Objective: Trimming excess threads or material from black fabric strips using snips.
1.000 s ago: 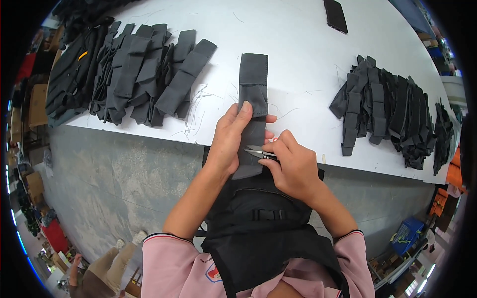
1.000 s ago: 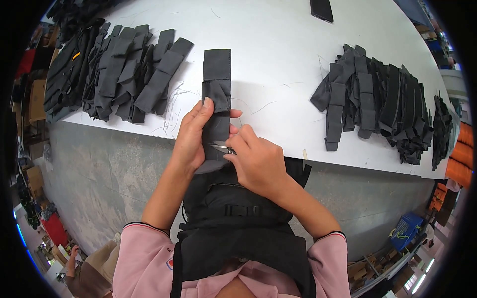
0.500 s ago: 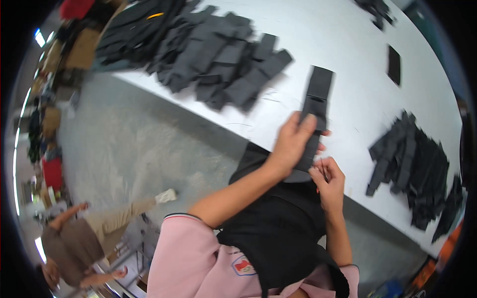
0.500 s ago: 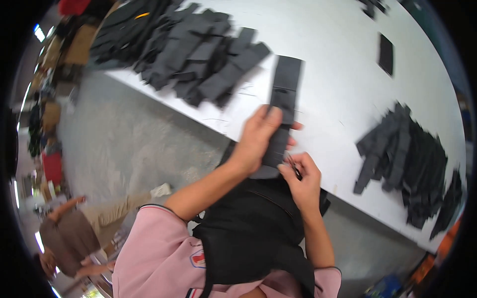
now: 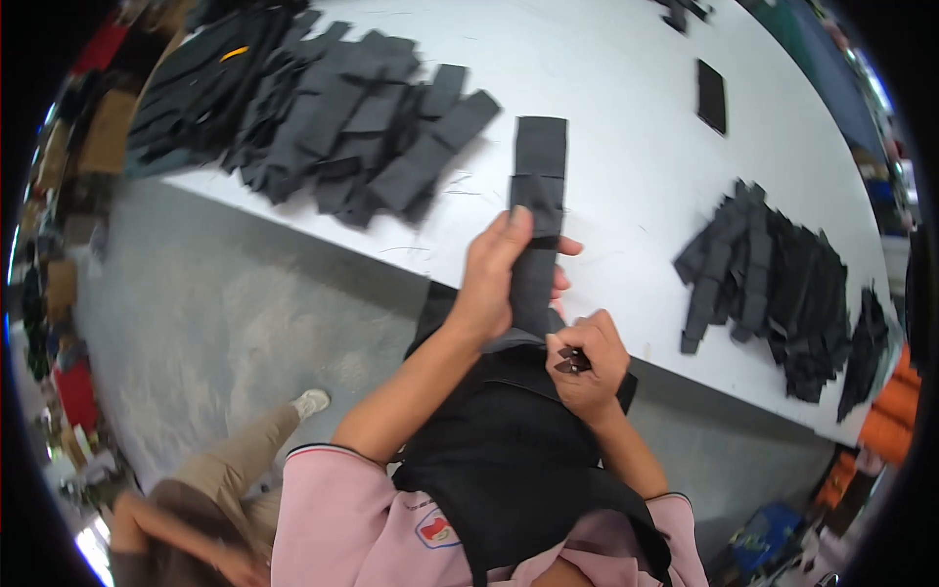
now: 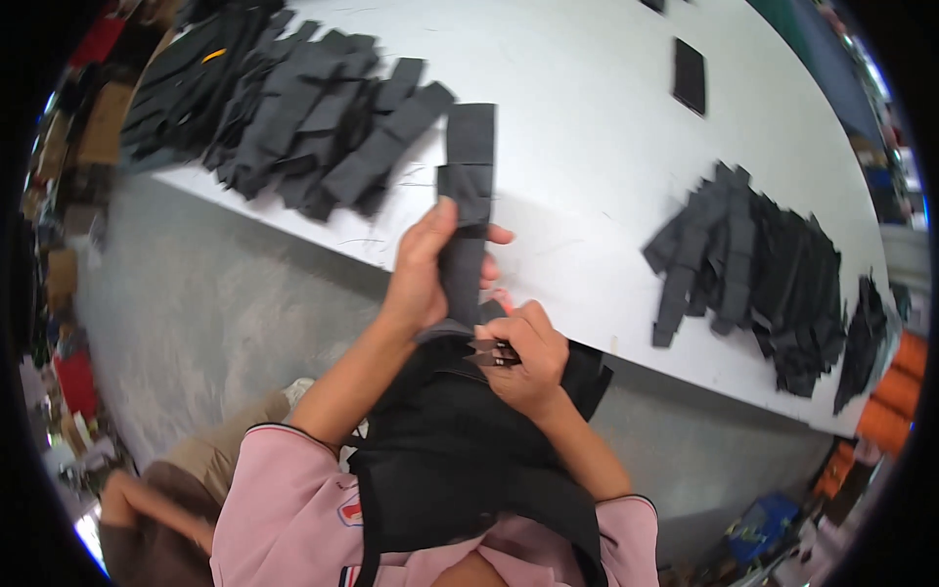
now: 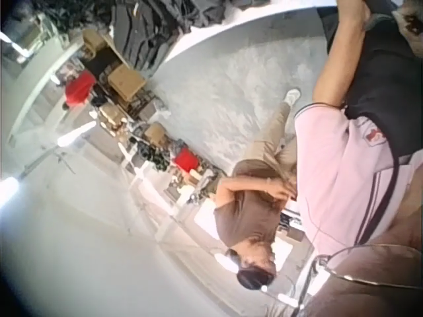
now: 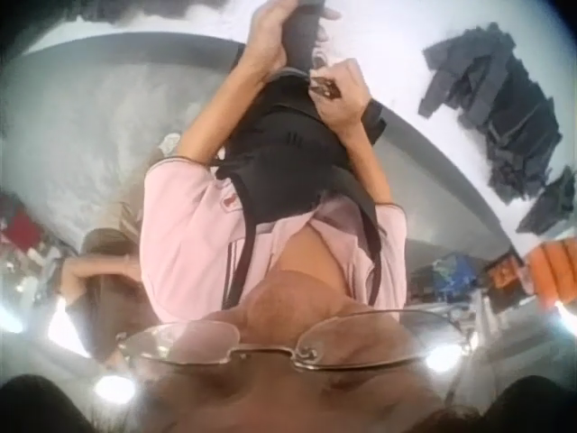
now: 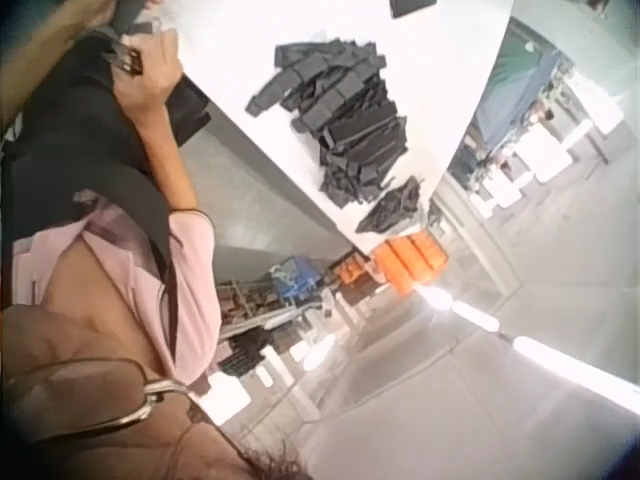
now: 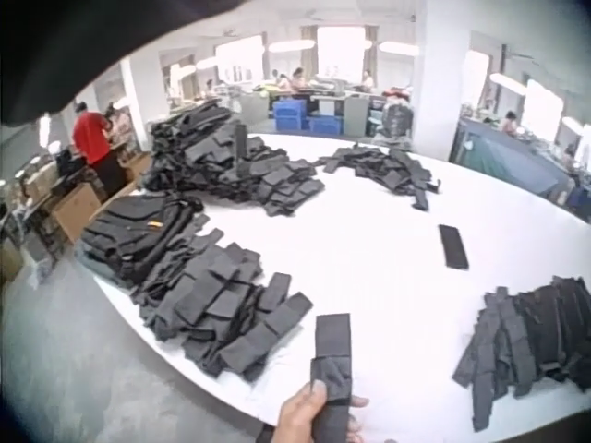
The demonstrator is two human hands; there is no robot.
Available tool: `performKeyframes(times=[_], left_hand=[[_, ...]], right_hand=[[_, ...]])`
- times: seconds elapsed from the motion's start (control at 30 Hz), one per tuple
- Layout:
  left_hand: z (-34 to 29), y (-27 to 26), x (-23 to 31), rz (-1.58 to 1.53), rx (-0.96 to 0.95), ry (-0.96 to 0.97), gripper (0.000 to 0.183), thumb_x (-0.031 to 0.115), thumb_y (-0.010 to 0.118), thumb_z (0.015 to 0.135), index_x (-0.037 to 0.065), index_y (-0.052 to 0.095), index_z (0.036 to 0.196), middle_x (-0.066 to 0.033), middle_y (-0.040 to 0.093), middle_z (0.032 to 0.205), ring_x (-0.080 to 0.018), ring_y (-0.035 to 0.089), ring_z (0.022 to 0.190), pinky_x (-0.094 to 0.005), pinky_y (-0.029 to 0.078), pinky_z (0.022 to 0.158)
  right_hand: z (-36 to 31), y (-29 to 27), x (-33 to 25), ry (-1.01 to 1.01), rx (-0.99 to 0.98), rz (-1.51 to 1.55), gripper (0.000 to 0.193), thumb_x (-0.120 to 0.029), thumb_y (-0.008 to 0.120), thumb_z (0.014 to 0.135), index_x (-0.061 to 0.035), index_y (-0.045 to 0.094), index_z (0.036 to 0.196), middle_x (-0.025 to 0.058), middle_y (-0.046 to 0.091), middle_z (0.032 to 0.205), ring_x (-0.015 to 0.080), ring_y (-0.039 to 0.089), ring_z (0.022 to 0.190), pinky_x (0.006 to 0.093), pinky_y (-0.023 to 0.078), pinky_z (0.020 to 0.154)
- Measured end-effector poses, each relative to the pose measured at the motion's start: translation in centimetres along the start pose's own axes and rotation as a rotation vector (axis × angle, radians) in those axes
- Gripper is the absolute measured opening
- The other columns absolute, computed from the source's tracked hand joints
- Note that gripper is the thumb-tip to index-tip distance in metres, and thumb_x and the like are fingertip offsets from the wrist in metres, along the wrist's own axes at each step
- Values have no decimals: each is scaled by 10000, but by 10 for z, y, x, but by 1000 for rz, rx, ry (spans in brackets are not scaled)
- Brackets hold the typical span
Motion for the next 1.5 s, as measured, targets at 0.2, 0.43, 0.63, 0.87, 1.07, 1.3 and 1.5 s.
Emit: performKeyframes(times=[0.2, 0.43, 0.63, 0.87, 1.07, 1.3, 1.5], left_hand=[[5, 11, -10, 194, -176, 88, 376, 362, 439, 961, 4, 488, 1068, -162, 649, 860, -132, 605, 580, -251, 504, 513], [14, -5, -11, 162, -40, -13, 425, 406, 426, 958, 0, 509, 1054, -163, 642, 875, -145, 604, 585, -266, 510, 516], [13, 0, -13, 114, -50, -51, 461, 452, 418, 954, 10, 507, 1052, -154, 636, 898, -143, 607, 617, -269, 518, 550], [7, 7, -19, 249, -45, -75, 468, 454, 395, 963, 11, 509, 1062, -141, 635, 911, -149, 623, 688, -268, 524, 608], [4, 3, -33, 268, -47, -90, 531, 479, 343, 971, -4, 522, 1096, -134, 635, 928, -161, 629, 739, -288, 534, 651], [-5, 16, -22, 256, -64, -194, 620, 543, 300, 957, -15, 549, 1066, -119, 632, 891, -158, 627, 731, -277, 534, 663], [-6, 13, -27, 277, -102, -153, 451, 360, 282, 994, -6, 450, 1198, -128, 606, 905, -183, 621, 715, -304, 539, 654]], right_hand=[[-8, -5, 26, 1084, 149, 1287, 203, -62, 587, 812, -46, 480, 641, 22, 419, 655, 66, 349, 464, 224, 259, 435], [-19, -38, 38, 888, 23, 1157, 124, -2, 601, 781, -8, 522, 686, 43, 465, 669, 77, 390, 491, 220, 330, 492], [-14, -29, 25, 700, -74, 327, 242, -43, 678, 790, -30, 572, 1007, -8, 532, 644, 39, 462, 574, 189, 375, 550], [9, -23, 28, 436, -103, 273, 298, 44, 634, 744, -64, 639, 1022, 76, 676, 797, 117, 616, 600, 224, 452, 553], [12, -17, 32, 247, -156, 35, 477, 85, 601, 643, -78, 640, 1089, 104, 672, 785, 197, 630, 591, 272, 502, 575], [20, -23, 37, 342, -98, 95, 559, 57, 633, 616, -91, 608, 1155, 119, 681, 852, 196, 680, 687, 270, 520, 600], [22, -20, 38, 176, -110, -180, 485, 42, 651, 612, -96, 627, 1077, 68, 645, 733, 188, 638, 606, 300, 472, 518]])
Point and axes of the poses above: each hand's wrist, its own z-axis towards the middle knuckle, its own y-axis out of the palm, x = y × z, the point moved 3 cm from there along z, towards the middle knuckle
